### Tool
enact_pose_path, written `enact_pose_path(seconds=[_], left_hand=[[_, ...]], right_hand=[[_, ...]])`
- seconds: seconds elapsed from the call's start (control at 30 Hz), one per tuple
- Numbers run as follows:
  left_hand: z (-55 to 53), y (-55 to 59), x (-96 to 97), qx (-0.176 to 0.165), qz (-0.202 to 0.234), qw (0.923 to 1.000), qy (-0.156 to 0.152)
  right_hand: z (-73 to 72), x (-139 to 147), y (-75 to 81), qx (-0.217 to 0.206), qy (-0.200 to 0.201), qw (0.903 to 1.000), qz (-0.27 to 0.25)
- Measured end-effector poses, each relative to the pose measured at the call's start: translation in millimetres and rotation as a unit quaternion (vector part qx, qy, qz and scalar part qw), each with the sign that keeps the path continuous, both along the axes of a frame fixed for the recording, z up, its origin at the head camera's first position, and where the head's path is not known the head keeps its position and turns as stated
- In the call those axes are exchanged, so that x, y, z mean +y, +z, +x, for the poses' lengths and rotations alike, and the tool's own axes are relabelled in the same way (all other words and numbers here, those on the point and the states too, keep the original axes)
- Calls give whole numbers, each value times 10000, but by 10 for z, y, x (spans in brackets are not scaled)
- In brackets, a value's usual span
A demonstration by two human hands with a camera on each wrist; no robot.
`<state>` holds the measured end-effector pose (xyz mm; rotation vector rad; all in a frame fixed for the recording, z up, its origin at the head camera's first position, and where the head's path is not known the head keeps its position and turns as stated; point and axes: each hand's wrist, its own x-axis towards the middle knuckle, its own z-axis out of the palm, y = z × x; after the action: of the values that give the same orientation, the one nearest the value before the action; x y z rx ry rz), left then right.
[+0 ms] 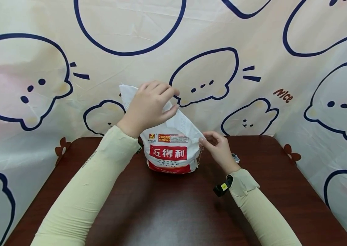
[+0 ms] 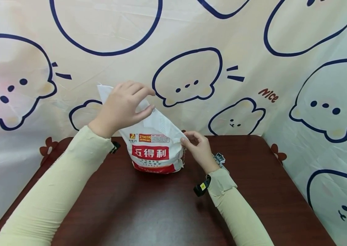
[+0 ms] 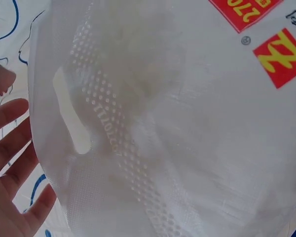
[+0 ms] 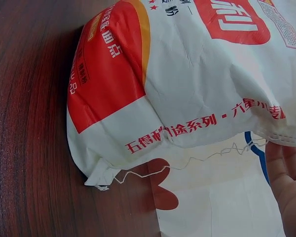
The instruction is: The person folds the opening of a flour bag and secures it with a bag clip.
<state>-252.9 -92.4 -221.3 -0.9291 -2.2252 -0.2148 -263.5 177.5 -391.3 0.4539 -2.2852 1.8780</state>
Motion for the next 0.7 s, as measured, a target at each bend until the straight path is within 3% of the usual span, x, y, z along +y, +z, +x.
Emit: enact_pose_path(seconds=[0.33, 0.6, 0.7], left_hand=[[2, 24, 38, -582, -701, 9958, 75], [-11, 23, 73, -870, -1008, 9907, 261], [-24, 33, 81, -923, -1107, 9890, 320]], right_hand=[[21, -5, 14, 91, -7, 10000, -4], [246, -73, 242, 54, -37, 9999, 128], [258, -75, 254, 96, -46, 9999, 133]])
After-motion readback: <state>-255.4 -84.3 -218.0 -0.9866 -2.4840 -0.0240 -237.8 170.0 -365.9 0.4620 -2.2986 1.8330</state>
